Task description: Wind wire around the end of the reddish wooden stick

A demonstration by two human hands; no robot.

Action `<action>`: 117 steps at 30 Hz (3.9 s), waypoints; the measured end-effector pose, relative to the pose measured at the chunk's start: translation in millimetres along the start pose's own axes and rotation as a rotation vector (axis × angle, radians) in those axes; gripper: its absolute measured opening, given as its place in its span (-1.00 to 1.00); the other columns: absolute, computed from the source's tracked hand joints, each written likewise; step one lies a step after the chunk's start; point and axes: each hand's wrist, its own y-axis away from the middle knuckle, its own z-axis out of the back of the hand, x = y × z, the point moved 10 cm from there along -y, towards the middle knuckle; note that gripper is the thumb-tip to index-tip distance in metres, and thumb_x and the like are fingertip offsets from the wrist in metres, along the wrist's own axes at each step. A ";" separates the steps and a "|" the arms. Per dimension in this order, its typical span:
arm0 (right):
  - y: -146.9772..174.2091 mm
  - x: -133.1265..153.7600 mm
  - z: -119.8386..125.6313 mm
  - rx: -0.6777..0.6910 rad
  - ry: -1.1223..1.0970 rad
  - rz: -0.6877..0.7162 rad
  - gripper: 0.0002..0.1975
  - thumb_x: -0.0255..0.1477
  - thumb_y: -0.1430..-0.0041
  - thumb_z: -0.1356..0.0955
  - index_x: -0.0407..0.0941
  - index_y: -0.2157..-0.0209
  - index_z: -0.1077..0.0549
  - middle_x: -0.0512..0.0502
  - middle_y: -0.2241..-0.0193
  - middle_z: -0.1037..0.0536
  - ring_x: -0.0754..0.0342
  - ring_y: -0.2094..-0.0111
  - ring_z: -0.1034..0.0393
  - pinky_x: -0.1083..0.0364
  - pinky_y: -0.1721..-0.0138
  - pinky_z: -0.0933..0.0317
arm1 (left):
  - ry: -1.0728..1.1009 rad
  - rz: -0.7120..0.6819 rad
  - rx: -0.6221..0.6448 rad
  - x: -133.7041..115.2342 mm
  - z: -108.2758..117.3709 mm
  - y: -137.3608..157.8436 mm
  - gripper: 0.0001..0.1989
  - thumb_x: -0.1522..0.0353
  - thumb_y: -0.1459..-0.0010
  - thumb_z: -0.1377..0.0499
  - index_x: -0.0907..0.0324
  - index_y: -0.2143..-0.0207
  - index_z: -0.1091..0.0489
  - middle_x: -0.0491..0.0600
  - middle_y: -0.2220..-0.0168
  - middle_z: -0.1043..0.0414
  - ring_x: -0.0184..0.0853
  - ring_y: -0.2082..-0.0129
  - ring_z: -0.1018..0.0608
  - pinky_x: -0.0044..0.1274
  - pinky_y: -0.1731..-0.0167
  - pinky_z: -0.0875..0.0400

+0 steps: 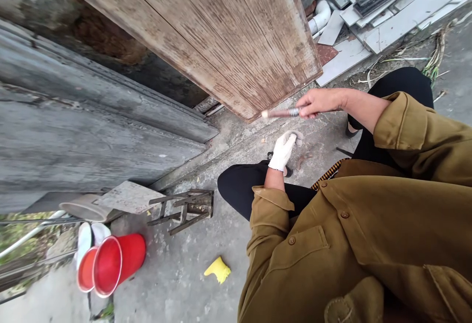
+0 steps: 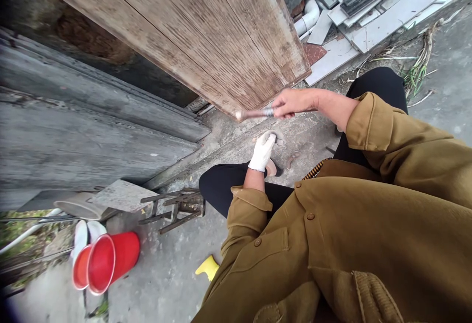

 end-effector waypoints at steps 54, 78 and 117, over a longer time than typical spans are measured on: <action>5.3 -18.9 46.2 -0.400 0.024 -0.140 -0.68 -0.19 -0.39 -0.32 -0.16 0.22 -0.53 -0.13 0.40 -0.51 0.10 0.41 -0.31 0.10 0.28 -0.20 | -0.008 0.093 0.139 3.3 -15.2 4.4 -0.58 0.04 -0.31 -0.17 0.24 0.30 -0.48 -0.12 0.55 -0.31 -0.46 0.56 -0.31 -0.57 0.45 -0.25; -4.3 -8.0 -2.1 0.017 -0.135 0.005 -0.82 -0.39 -0.31 -0.37 -0.19 0.35 -0.45 0.01 0.47 -0.44 0.22 0.48 -0.22 0.18 0.35 -0.12 | -0.141 0.138 -0.095 17.4 17.0 -1.7 -0.63 0.10 -0.34 -0.16 0.20 0.36 -0.44 -0.09 0.56 -0.34 -0.42 0.56 -0.37 -0.57 0.50 -0.28; -14.4 -68.6 -3.2 0.077 0.811 -0.472 -0.74 -0.47 -0.27 -0.41 -0.37 0.10 -0.62 -0.45 0.17 -0.61 -0.12 0.12 -0.47 0.05 0.15 -0.16 | -0.044 0.050 0.094 -11.9 -3.4 12.5 -0.67 0.14 -0.26 -0.21 0.24 0.34 -0.52 -0.05 0.46 -0.43 -0.47 0.54 -0.32 -0.58 0.46 -0.26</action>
